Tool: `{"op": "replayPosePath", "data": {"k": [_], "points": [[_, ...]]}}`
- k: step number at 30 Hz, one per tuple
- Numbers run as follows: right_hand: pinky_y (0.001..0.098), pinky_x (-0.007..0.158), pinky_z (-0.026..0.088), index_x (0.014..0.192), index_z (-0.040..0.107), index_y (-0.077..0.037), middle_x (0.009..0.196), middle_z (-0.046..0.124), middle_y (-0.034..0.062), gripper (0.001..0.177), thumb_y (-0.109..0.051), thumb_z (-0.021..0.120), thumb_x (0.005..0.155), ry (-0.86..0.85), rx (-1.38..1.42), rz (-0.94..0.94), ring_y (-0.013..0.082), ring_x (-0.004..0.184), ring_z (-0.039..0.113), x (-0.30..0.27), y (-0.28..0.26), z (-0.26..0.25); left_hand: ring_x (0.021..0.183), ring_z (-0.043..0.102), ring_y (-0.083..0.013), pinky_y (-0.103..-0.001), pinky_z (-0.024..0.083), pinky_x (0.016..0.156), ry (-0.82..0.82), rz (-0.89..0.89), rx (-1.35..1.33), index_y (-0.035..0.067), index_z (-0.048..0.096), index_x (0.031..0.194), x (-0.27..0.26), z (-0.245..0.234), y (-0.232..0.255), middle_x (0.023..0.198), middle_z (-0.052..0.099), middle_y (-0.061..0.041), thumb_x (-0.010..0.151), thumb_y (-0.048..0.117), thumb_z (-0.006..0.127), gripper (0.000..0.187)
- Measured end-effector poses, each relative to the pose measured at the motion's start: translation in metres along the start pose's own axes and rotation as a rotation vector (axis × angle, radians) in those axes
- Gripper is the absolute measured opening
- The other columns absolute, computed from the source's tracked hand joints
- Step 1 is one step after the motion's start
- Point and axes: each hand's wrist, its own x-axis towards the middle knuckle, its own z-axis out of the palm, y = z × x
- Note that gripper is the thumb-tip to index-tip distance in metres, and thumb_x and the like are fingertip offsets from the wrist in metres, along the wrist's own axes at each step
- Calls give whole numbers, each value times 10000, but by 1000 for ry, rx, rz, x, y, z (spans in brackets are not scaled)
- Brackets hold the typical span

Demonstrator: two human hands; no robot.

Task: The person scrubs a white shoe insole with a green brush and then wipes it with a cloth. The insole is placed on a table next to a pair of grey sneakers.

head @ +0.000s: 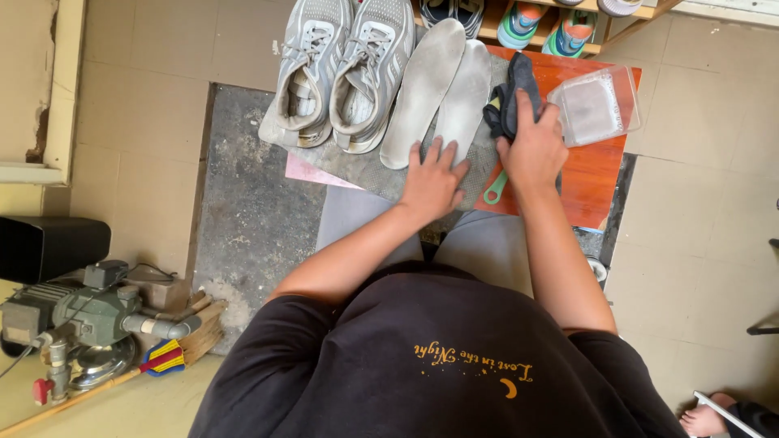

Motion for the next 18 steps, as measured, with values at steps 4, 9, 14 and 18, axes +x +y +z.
{"op": "replayPosePath", "data": {"k": [4,9,14,18], "points": [[475,663,600,1409,528,-287,1030,445,25,715,-282,863,777,244,-137,-157,292,978,632,13,10,38,1332,508,-427,-702,219,1108,287,53,30,161,753,1144,7,48,-27,1286,653,-206,853,206,754,294],[415,573,599,1227,678,-365,914,513,-47,542,-388,835,708,596,-131,-230,187,850,635,27,29,53,1298,541,-414,-704,240,1097,395,74,30,164,780,1042,14,55,-30,1229,689,-192,863,178,717,191],[428,1050,552,1280,627,-6,1274,630,163,606,197,714,715,742,1102,-198,304,1201,626,18,48,-6,1221,521,-325,-508,402,980,416,169,-63,176,721,1197,17,36,-12,1306,630,-82,824,392,791,436],[480,1007,536,1346,609,10,1242,666,207,563,128,566,797,784,1658,-184,358,1128,636,5,128,-20,1169,530,-301,-453,422,891,421,204,-47,186,728,1179,24,45,3,1257,626,-55,770,454,844,503]]}}
